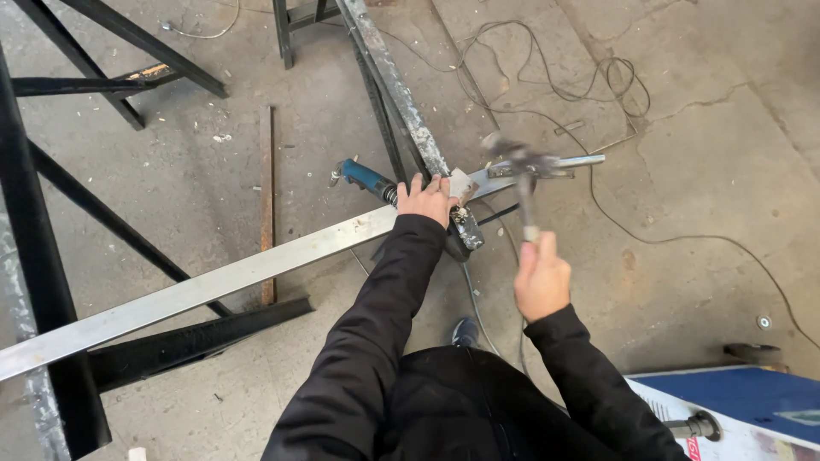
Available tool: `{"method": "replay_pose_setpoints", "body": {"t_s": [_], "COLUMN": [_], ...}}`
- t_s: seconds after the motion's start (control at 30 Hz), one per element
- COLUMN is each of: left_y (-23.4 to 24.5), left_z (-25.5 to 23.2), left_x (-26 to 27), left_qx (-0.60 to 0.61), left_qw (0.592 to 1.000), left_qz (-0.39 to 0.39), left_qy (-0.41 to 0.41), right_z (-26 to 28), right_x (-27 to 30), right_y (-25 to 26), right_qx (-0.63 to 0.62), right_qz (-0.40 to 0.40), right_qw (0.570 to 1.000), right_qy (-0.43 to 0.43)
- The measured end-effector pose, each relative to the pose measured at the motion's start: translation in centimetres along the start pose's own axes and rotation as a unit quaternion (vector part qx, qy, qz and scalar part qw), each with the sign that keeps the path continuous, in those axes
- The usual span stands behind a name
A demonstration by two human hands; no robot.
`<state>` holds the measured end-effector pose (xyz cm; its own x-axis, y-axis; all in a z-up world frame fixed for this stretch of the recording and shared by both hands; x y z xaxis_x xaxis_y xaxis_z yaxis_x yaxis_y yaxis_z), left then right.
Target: Grinding, hammering, and welding metal pieces to a metal bar in a workshop.
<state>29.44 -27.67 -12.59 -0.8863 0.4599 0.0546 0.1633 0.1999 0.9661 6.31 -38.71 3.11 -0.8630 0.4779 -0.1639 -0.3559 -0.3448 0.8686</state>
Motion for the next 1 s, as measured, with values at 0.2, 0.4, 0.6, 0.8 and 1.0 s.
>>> {"method": "replay_pose_setpoints", "body": {"t_s": [0.2,0.4,0.6,0.8,1.0], "left_y": [2.3,-0.5,-0.4,-2.2,-0.7], "left_z": [-1.0,-0.4,-0.7,-0.3,-0.9], "left_x": [1.1,0.5,1.0,1.3,1.1], "left_qx": [-0.001,-0.031,-0.044,-0.015,-0.013], "left_qw": [1.0,0.999,0.998,0.996,0.997], "left_qz": [0.02,-0.033,-0.041,-0.082,-0.073], "left_qy": [-0.004,-0.026,-0.034,-0.043,-0.028], "right_z": [-5.9,-2.5,-1.0,-0.4,-4.3], "right_x": [0.2,-0.4,-1.2,-0.4,-1.1], "right_y": [-4.1,-1.4,-0.3,-0.6,-3.9], "right_qx": [0.095,0.071,0.078,0.0,0.141], "right_qz": [0.192,0.192,0.167,0.024,0.216], "right_qw": [0.973,0.975,0.981,1.0,0.963], "right_qy": [-0.087,-0.088,-0.057,-0.016,-0.074]}}
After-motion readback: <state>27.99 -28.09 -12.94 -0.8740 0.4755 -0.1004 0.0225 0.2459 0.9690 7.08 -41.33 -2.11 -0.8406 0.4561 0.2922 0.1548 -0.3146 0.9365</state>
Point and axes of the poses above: each hand's wrist, its own x-axis away from the middle knuckle, its own y-axis out of the back of the hand, z = x × y, the point moved 4 cm from there along -x, towards the middle knuckle, and after that the axes turned 11 degrees about y, right-handed, at the moved point
